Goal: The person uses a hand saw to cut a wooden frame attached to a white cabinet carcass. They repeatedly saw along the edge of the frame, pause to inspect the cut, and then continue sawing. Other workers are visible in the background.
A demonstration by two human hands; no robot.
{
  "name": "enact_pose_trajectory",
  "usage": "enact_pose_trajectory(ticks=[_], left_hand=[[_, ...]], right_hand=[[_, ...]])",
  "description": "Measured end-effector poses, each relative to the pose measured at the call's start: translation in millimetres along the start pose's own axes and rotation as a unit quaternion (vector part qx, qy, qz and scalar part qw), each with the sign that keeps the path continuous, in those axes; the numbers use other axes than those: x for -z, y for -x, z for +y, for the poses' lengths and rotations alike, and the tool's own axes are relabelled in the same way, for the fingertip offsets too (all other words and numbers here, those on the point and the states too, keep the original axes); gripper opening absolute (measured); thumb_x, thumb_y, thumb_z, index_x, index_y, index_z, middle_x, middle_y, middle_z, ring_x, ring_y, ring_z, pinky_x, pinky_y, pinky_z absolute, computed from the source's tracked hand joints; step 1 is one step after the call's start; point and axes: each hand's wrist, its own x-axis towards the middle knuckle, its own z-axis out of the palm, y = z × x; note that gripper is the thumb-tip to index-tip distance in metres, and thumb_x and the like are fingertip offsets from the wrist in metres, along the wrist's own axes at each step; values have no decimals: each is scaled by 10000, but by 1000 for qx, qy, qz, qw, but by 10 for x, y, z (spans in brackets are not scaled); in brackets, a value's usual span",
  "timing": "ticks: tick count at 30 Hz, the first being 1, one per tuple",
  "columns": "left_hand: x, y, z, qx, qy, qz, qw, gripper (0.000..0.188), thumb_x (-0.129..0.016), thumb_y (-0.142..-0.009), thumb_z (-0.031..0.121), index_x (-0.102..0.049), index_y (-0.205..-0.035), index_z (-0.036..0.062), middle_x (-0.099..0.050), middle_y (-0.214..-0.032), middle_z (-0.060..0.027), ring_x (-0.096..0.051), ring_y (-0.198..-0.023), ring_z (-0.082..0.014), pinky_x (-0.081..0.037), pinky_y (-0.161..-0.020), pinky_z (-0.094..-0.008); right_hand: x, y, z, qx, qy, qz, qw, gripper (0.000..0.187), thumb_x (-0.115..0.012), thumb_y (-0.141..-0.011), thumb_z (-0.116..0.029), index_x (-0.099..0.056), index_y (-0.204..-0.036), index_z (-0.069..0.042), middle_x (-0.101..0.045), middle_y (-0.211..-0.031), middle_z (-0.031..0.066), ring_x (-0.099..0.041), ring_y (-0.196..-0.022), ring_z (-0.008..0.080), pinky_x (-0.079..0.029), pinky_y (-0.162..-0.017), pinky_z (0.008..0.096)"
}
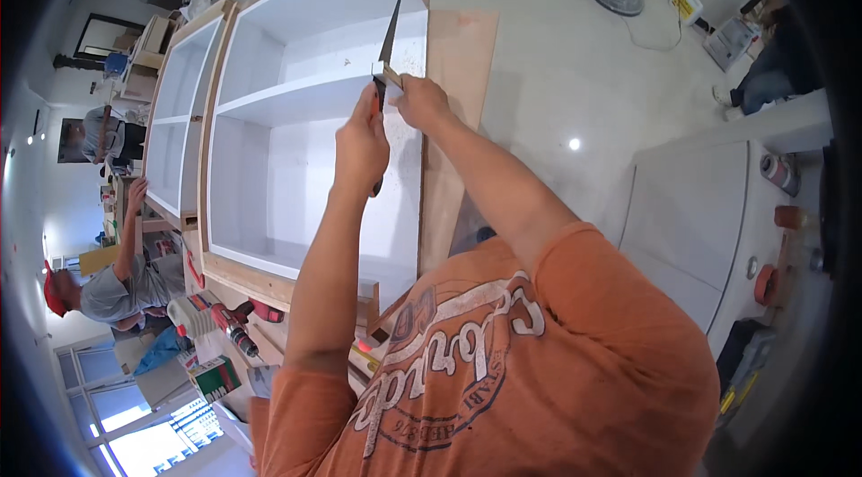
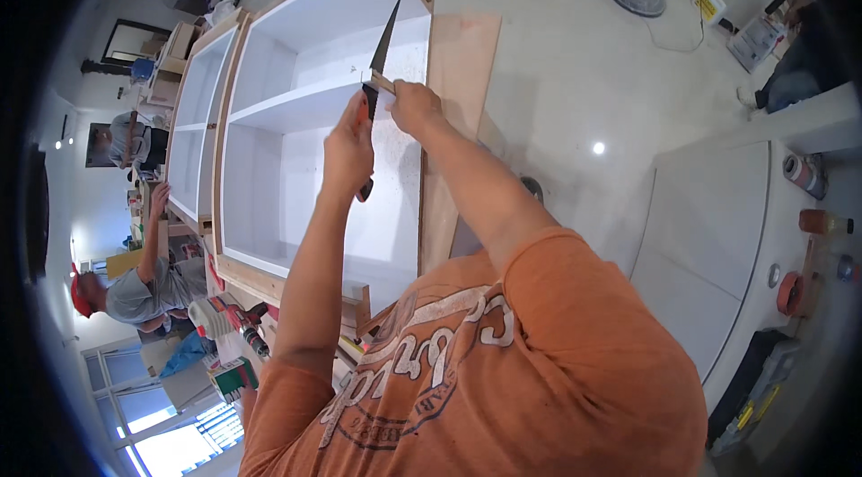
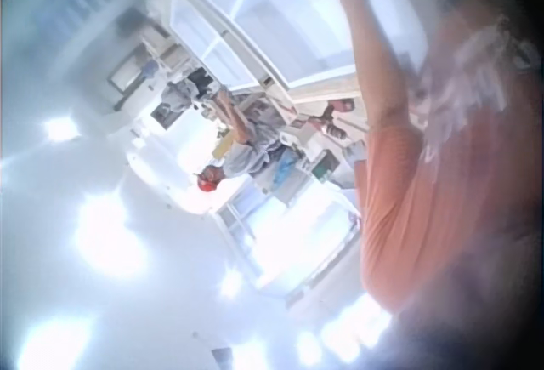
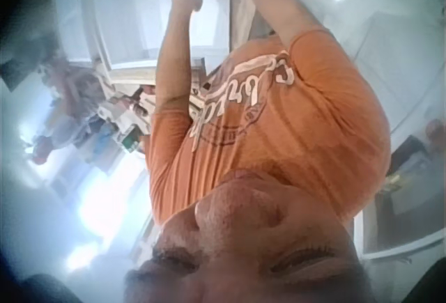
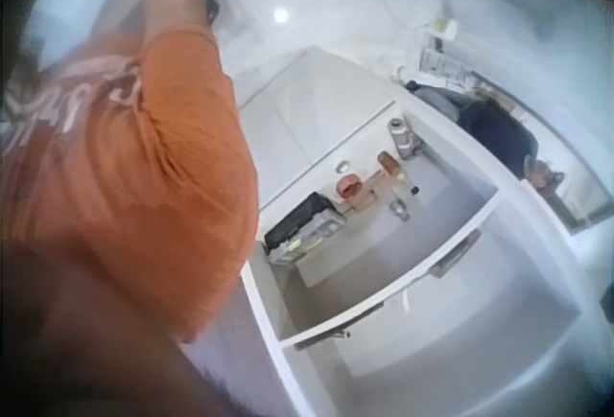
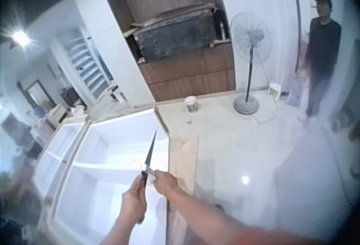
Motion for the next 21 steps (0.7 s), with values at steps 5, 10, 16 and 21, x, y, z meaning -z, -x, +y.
enact_pose_trajectory(ticks=[5,10,16,21], left_hand=[[-139,198,-191,-26,-8,45,999,452,-495,-1031,112,-468,-1482,96,-692,-1016,-308,-694,-887,-462,-540,-767,-465],[479,927,-99,-91,-37,4,995,407,-487,-1034,97,-512,-1439,72,-667,-1126,-318,-662,-1060,-461,-544,-851,-470],[232,290,-67,-24,-32,-13,999,401,-487,-1019,78,-515,-1419,65,-632,-1112,-347,-608,-1054,-515,-518,-835,-498],[256,286,-42,-59,-52,4,997,386,-503,-1025,94,-535,-1410,67,-665,-1115,-317,-630,-1056,-494,-532,-854,-472]], right_hand=[[-49,17,21,36,15,8,999,312,-734,-891,-296,-655,-1056,-43,-718,-1008,210,-686,-991,396,-524,-860,496],[119,38,18,-9,13,-33,999,276,-715,-903,-269,-658,-1069,-56,-724,-1040,190,-682,-1039,371,-529,-907,479],[-17,76,-18,17,34,-25,999,269,-716,-899,-259,-660,-1065,-55,-723,-1035,192,-684,-1033,369,-529,-906,478],[97,27,-72,11,27,-23,999,277,-725,-887,-262,-662,-1050,-48,-723,-1017,198,-689,-1012,372,-537,-893,481]])
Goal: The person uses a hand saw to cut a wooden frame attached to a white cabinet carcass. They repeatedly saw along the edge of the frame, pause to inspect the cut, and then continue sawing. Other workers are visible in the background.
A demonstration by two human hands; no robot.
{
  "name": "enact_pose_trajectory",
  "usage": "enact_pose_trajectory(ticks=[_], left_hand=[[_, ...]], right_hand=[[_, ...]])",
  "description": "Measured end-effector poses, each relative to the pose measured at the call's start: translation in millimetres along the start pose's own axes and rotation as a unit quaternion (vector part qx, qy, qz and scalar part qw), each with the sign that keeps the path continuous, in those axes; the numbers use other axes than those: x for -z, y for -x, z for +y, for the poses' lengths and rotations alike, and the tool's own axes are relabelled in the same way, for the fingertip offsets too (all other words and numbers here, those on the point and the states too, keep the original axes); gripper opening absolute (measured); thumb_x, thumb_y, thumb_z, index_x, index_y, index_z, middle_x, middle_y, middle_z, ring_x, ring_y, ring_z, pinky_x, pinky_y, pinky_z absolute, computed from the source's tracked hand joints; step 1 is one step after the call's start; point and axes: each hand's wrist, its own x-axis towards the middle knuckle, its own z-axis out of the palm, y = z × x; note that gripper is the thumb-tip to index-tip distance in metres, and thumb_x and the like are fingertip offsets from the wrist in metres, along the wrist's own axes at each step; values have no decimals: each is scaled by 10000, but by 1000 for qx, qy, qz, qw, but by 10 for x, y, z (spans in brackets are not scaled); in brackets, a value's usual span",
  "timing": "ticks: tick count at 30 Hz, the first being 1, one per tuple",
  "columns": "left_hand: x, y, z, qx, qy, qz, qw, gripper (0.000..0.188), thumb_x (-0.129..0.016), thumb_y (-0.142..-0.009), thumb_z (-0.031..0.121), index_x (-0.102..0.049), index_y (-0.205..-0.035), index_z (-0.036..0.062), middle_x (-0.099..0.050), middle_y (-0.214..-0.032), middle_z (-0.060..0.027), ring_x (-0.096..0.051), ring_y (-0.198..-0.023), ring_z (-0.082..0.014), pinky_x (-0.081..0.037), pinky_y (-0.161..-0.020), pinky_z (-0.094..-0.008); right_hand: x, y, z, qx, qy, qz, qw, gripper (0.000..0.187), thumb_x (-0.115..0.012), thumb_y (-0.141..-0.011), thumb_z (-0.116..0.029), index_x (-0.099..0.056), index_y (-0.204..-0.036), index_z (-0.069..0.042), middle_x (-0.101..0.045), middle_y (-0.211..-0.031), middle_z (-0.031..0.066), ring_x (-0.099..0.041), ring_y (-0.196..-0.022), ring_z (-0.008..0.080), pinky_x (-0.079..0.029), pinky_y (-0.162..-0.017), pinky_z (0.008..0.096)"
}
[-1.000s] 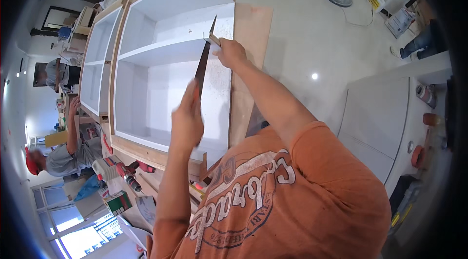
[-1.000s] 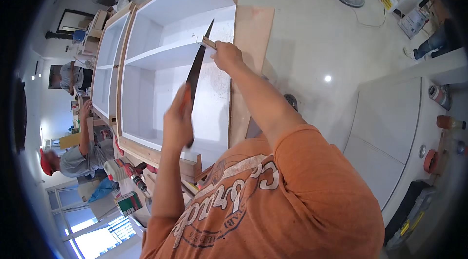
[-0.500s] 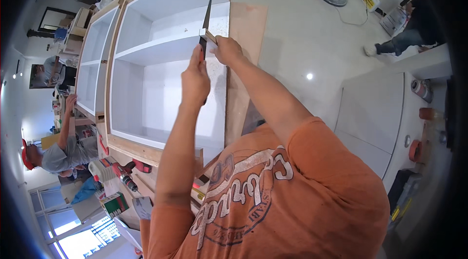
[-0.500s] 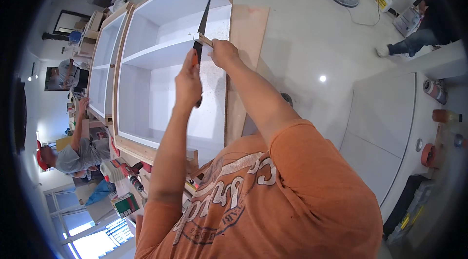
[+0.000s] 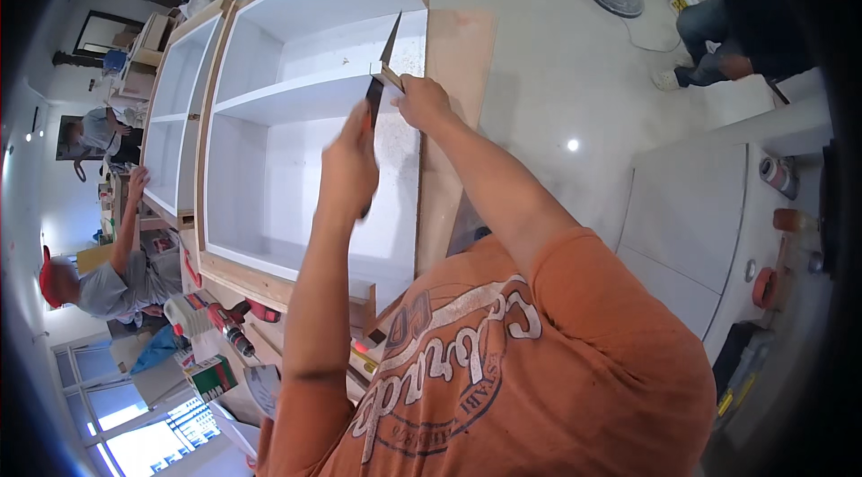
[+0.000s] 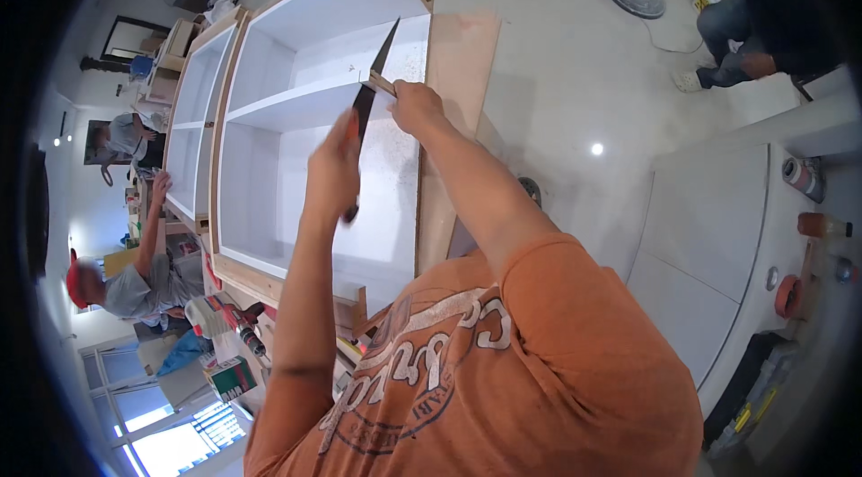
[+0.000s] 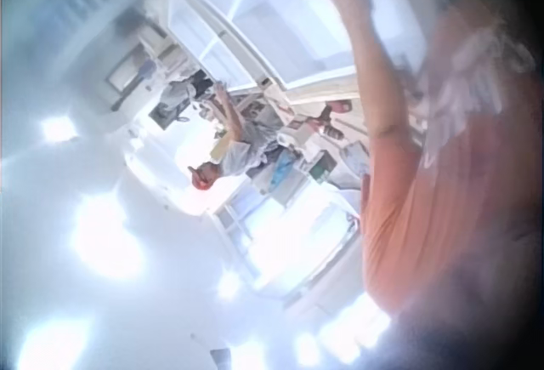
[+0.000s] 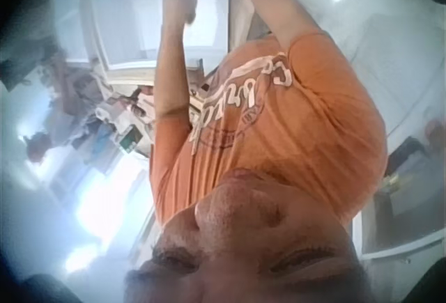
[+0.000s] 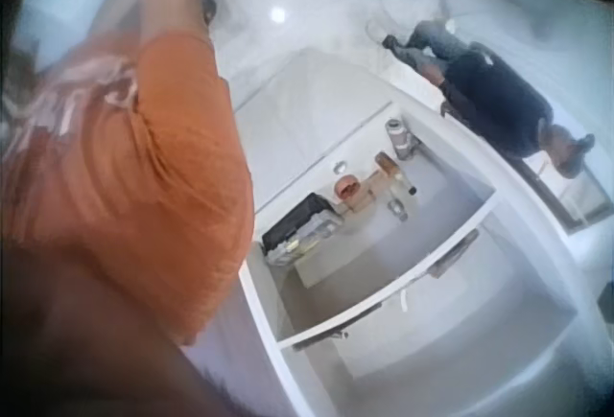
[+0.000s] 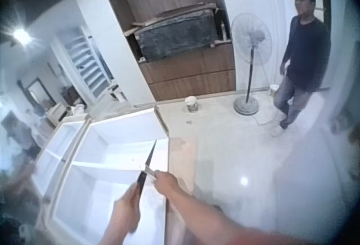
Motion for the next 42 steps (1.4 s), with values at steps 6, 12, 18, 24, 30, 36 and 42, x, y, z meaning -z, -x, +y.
enact_pose_trajectory(ticks=[6,12,18,24,30,36,42], left_hand=[[159,728,-171,-81,9,21,996,459,-498,-998,5,-490,-1455,54,-673,-1156,-305,-657,-1097,-453,-549,-874,-441],[-510,-184,-249,-12,55,57,997,467,-490,-1016,51,-457,-1480,84,-691,-1048,-298,-678,-924,-474,-532,-792,-475],[-396,-11,-208,36,63,36,997,453,-496,-1033,84,-456,-1484,85,-688,-1102,-295,-691,-943,-462,-553,-787,-435],[287,682,-27,-42,-1,-20,999,426,-482,-1018,39,-484,-1442,3,-637,-1226,-321,-614,-1186,-441,-527,-952,-434],[-73,-211,49,75,25,-33,996,416,-499,-1014,70,-513,-1430,71,-670,-1047,-331,-646,-988,-502,-529,-806,-488],[219,838,-57,-40,26,-3,999,467,-504,-988,-16,-499,-1449,57,-644,-1225,-302,-636,-1111,-461,-556,-878,-463],[-242,-143,-113,17,36,18,999,427,-495,-1017,85,-492,-1444,86,-675,-985,-326,-652,-887,-512,-504,-744,-514]], right_hand=[[-82,-44,137,14,9,19,1000,272,-724,-884,-250,-660,-1047,-42,-724,-1000,203,-689,-999,386,-537,-888,489],[-117,-67,154,44,-4,43,998,300,-754,-871,-287,-648,-991,-34,-714,-942,223,-690,-928,417,-535,-824,506],[-137,3,154,32,-27,20,999,304,-754,-869,-305,-662,-996,-45,-713,-942,216,-687,-939,409,-532,-830,494],[-124,-87,281,20,-3,33,999,288,-733,-884,-305,-664,-1000,-50,-717,-951,208,-689,-948,400,-528,-847,493],[-171,-10,111,20,8,14,1000,288,-725,-892,-293,-667,-1048,-58,-721,-983,199,-689,-981,384,-528,-871,492],[-29,-39,184,2,10,0,1000,282,-720,-897,-277,-663,-1059,-53,-722,-1018,195,-689,-1013,362,-535,-892,479],[-128,6,63,29,12,-6,999,281,-716,-893,-272,-661,-1055,-48,-718,-1014,201,-688,-1009,367,-534,-884,482]])
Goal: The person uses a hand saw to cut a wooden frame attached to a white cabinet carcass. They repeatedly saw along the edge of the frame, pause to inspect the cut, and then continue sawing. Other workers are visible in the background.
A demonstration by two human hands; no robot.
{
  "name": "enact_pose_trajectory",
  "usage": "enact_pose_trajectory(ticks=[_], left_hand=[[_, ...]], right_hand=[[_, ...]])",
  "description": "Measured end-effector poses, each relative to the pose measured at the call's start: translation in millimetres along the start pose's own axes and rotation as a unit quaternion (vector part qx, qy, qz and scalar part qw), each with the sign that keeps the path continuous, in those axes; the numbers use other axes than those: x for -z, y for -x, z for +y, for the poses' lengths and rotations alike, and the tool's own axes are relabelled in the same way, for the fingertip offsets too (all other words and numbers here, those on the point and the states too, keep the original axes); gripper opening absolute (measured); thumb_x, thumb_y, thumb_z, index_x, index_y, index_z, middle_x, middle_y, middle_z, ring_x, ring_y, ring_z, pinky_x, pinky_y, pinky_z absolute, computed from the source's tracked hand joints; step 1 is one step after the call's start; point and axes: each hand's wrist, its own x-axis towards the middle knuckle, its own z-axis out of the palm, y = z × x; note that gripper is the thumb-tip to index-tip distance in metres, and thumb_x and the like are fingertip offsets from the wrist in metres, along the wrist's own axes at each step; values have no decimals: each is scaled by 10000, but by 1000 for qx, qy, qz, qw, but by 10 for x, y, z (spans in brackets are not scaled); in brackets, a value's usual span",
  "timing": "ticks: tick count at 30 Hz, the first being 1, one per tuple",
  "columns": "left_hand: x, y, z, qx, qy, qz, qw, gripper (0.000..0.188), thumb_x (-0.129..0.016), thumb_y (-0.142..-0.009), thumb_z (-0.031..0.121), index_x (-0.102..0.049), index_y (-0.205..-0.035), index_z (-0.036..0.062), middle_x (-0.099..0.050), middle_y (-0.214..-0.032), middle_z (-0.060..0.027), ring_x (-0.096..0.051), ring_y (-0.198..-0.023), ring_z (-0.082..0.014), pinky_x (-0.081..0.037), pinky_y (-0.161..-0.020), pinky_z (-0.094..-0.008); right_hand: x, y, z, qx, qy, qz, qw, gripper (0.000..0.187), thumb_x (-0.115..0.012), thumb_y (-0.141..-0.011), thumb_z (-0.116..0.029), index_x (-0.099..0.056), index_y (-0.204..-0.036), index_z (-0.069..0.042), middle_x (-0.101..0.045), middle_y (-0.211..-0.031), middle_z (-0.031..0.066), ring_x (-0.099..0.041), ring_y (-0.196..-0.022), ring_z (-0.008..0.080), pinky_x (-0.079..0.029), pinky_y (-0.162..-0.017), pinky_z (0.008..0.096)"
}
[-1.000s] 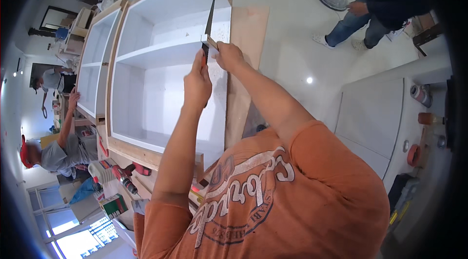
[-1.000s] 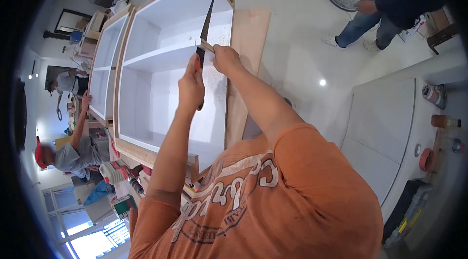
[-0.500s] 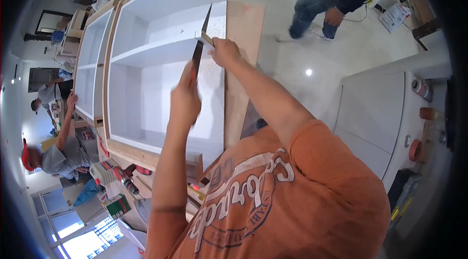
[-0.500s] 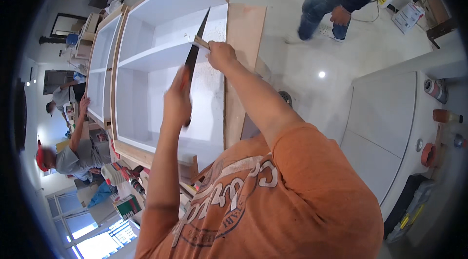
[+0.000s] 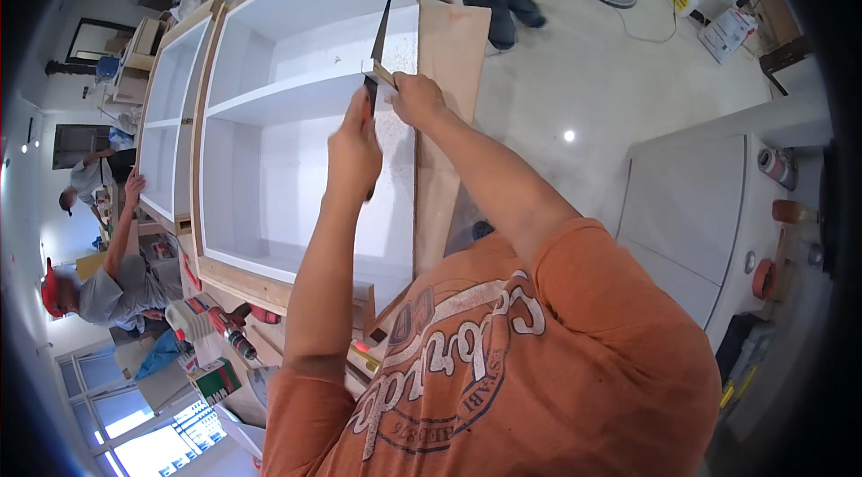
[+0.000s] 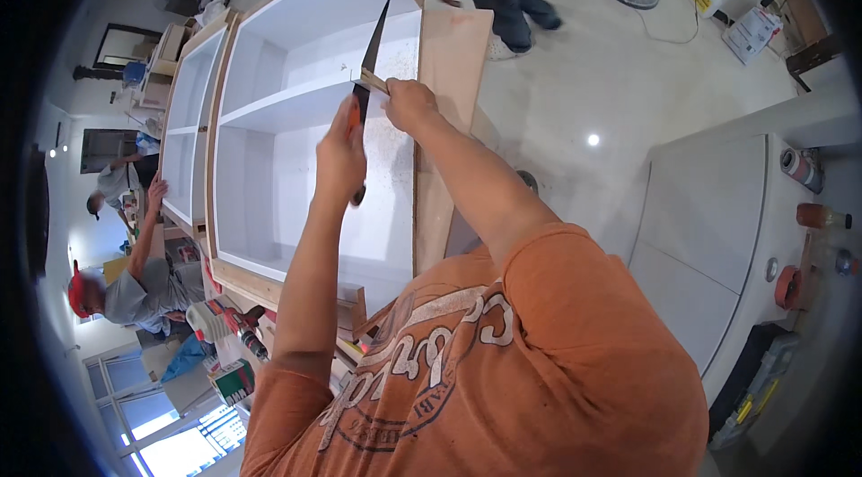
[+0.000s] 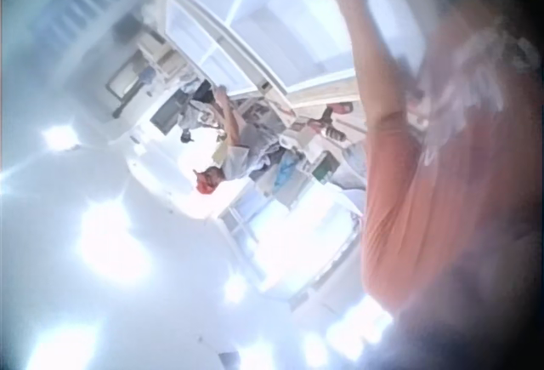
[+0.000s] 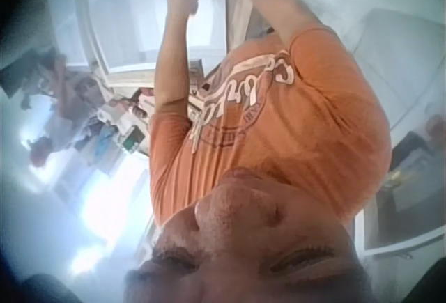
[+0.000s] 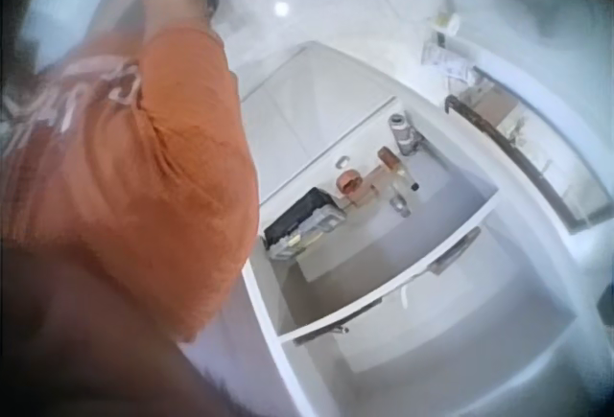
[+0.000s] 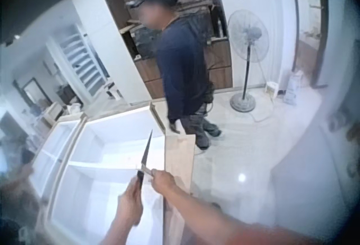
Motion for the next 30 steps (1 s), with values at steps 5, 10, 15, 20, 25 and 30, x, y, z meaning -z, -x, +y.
enact_pose_trajectory(ticks=[5,10,15,20,25,30], left_hand=[[122,161,109,-11,-26,-21,999,440,-496,-1018,56,-482,-1457,70,-673,-1047,-331,-661,-987,-491,-534,-798,-478],[319,889,-98,-89,-33,-11,995,470,-460,-1015,0,-439,-1482,43,-643,-1236,-300,-652,-1087,-456,-565,-854,-460],[-413,189,-363,-77,18,62,995,467,-473,-1029,63,-423,-1493,53,-647,-1206,-309,-653,-1037,-476,-557,-820,-491],[-369,186,-341,-67,26,58,996,468,-482,-1022,39,-437,-1488,43,-635,-1264,-300,-646,-1097,-462,-550,-893,-444],[378,667,169,-23,-25,-32,999,436,-490,-1017,51,-489,-1453,62,-658,-1150,-328,-659,-1026,-486,-548,-816,-482],[373,639,35,-28,-43,-30,998,438,-488,-1007,49,-496,-1444,68,-672,-1064,-328,-644,-987,-508,-533,-791,-495]], right_hand=[[103,-56,100,-15,-4,8,1000,277,-710,-895,-275,-662,-1052,-51,-717,-1019,197,-683,-1012,375,-531,-886,489],[40,-37,120,-19,3,8,1000,276,-714,-893,-285,-666,-1036,-54,-719,-1006,197,-683,-1005,383,-532,-885,490],[-47,-38,129,4,-6,32,999,286,-738,-883,-312,-664,-1007,-66,-717,-940,200,-685,-936,409,-532,-833,503],[-22,4,66,0,6,32,999,274,-726,-887,-294,-670,-1029,-66,-727,-962,190,-699,-966,375,-544,-857,489],[73,-26,123,-21,-6,13,1000,268,-708,-906,-293,-669,-1033,-61,-724,-988,196,-695,-978,379,-543,-862,487],[-1,-30,101,-20,5,17,1000,275,-706,-908,-297,-671,-1046,-61,-723,-1021,195,-690,-1013,372,-538,-884,480]])
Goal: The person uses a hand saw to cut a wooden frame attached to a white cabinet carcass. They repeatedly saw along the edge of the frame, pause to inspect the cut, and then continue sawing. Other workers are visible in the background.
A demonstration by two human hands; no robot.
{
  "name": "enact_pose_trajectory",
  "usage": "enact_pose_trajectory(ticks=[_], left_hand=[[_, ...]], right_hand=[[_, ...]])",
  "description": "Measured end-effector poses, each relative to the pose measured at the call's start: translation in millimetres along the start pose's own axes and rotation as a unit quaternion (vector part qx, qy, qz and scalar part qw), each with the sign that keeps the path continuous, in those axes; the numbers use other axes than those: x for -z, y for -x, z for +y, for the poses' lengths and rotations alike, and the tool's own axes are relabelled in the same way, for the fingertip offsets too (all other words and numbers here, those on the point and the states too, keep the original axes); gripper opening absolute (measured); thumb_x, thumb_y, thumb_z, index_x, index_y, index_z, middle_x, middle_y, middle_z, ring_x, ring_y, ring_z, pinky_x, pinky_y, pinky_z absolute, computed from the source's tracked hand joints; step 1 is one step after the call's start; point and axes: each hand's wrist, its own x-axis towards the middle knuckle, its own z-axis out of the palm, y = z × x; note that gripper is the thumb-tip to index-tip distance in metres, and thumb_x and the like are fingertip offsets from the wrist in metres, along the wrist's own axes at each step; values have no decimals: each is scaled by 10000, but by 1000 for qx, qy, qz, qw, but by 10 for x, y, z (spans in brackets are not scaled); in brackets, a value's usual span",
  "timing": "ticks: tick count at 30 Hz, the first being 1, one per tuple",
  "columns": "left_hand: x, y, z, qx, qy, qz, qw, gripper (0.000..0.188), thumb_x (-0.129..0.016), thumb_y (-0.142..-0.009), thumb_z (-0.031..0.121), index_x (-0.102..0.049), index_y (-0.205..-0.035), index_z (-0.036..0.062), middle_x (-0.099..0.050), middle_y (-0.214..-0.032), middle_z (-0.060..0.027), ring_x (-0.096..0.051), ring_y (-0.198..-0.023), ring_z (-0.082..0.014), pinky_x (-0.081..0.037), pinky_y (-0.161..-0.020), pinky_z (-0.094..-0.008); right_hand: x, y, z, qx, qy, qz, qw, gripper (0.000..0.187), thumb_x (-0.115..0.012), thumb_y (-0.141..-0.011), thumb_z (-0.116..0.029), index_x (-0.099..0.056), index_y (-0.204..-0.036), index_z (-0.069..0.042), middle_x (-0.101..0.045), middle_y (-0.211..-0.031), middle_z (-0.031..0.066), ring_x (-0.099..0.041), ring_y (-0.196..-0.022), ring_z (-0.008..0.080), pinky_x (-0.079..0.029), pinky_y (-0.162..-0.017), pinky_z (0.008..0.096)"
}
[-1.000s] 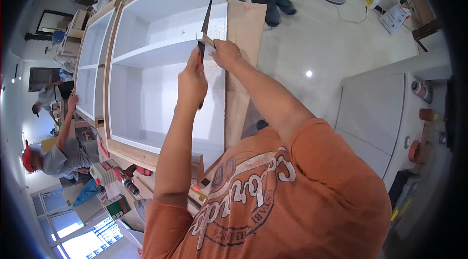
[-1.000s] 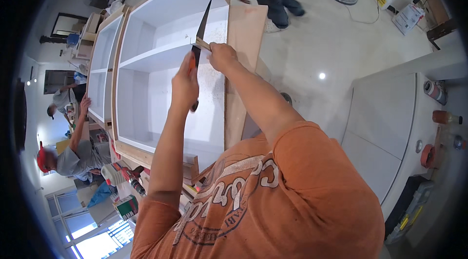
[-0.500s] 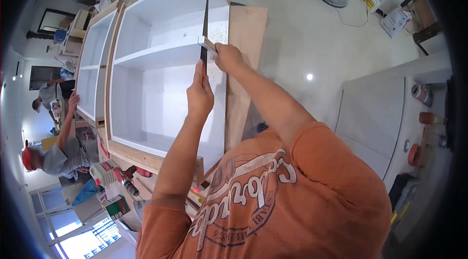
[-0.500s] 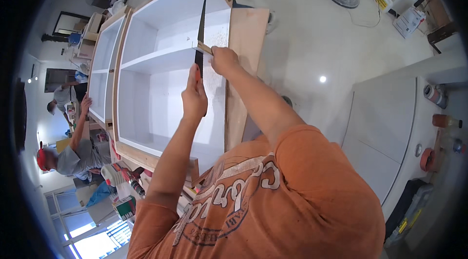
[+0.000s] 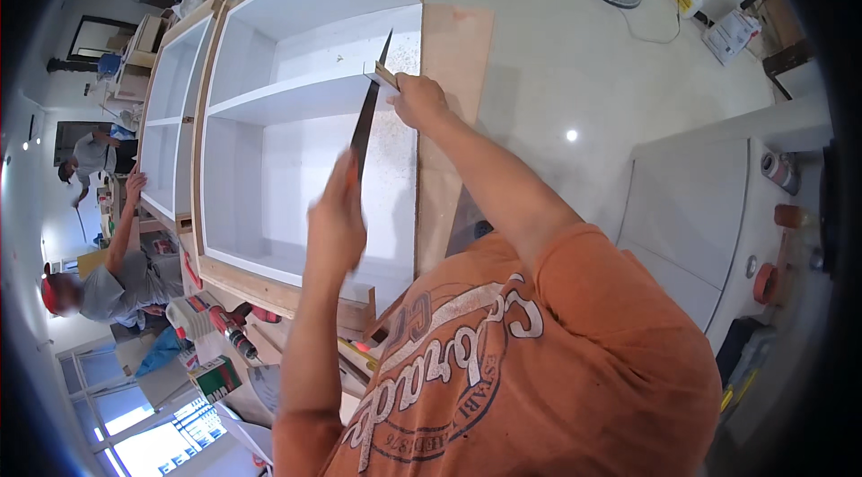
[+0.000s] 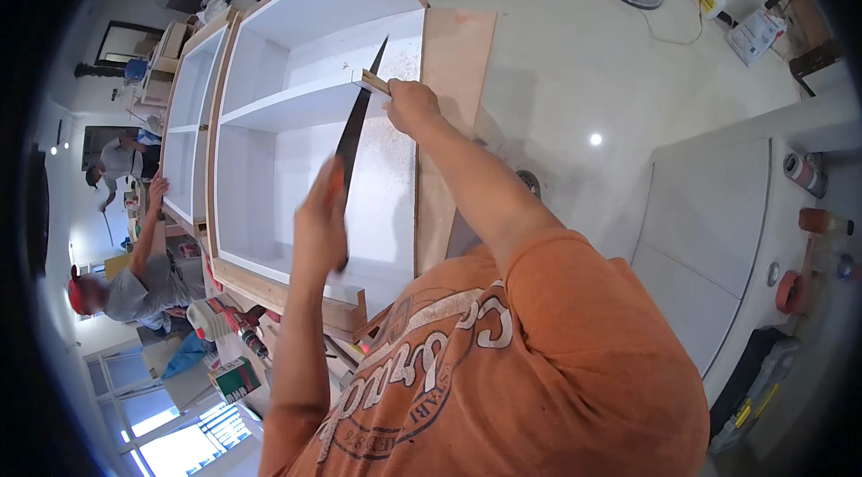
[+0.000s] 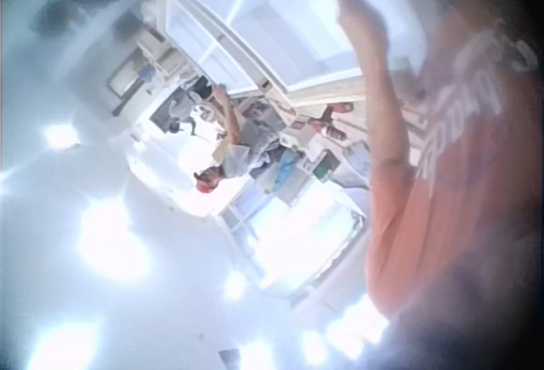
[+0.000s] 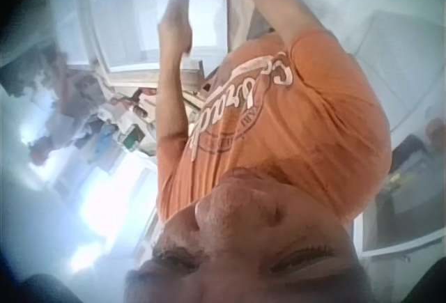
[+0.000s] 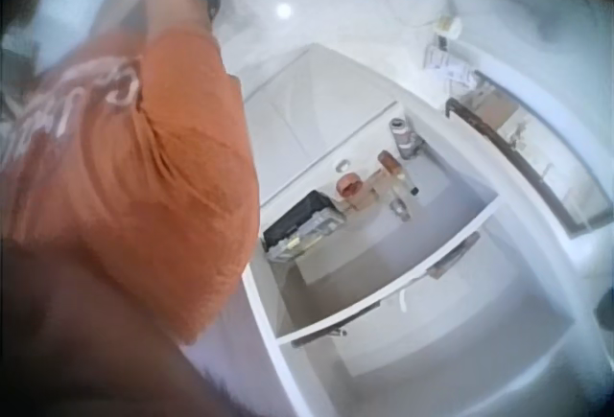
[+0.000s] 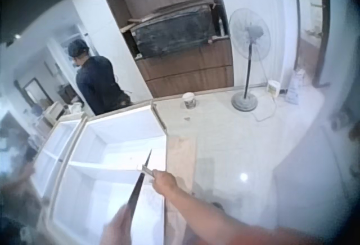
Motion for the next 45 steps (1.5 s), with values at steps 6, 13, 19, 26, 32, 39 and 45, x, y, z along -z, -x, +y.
enact_pose_trajectory(ticks=[6,13,19,26,32,39,45], left_hand=[[-41,-639,185,99,16,-49,994,411,-488,-1011,68,-508,-1421,54,-659,-1125,-325,-624,-1049,-505,-530,-845,-487],[28,206,-39,-30,18,-1,999,449,-497,-1010,33,-479,-1458,55,-628,-1249,-312,-613,-1162,-457,-535,-924,-462],[-540,-788,-69,48,55,24,997,476,-519,-1008,60,-476,-1482,78,-638,-1301,-258,-645,-1149,-427,-527,-929,-440],[-247,-540,101,98,70,-19,993,429,-494,-1037,113,-489,-1466,100,-674,-1113,-314,-684,-954,-461,-528,-787,-477],[101,48,-98,-53,7,-7,999,430,-509,-1015,65,-502,-1445,74,-665,-1182,-298,-628,-1106,-484,-537,-908,-468],[-92,-691,186,121,32,-50,991,398,-484,-1023,89,-516,-1420,88,-666,-1102,-320,-623,-1045,-508,-521,-840,-498],[169,430,34,7,51,-11,999,429,-480,-1020,42,-492,-1448,51,-625,-1283,-298,-600,-1212,-436,-515,-985,-438]], right_hand=[[49,77,-82,-5,-23,-15,1000,273,-708,-900,-266,-669,-1052,-42,-721,-1004,205,-692,-982,388,-538,-880,488],[23,34,-4,-3,-9,1,1000,254,-718,-886,-248,-671,-1021,-38,-721,-984,211,-693,-965,393,-538,-881,489],[38,-26,9,17,-22,15,999,256,-726,-884,-262,-675,-1011,-46,-721,-985,208,-692,-986,392,-537,-883,490],[22,13,-3,12,-23,-1,1000,277,-724,-891,-272,-667,-1034,-43,-721,-989,206,-686,-999,393,-533,-885,486],[24,-9,80,12,-16,19,1000,266,-720,-891,-267,-661,-1016,-39,-720,-981,206,-688,-973,394,-532,-866,494],[26,58,-88,-7,-15,-8,1000,255,-712,-895,-259,-667,-1031,-48,-720,-1004,204,-687,-998,384,-535,-884,487],[17,-3,40,1,-8,6,1000,259,-717,-892,-267,-665,-1017,-46,-719,-994,202,-688,-988,388,-535,-877,493]])
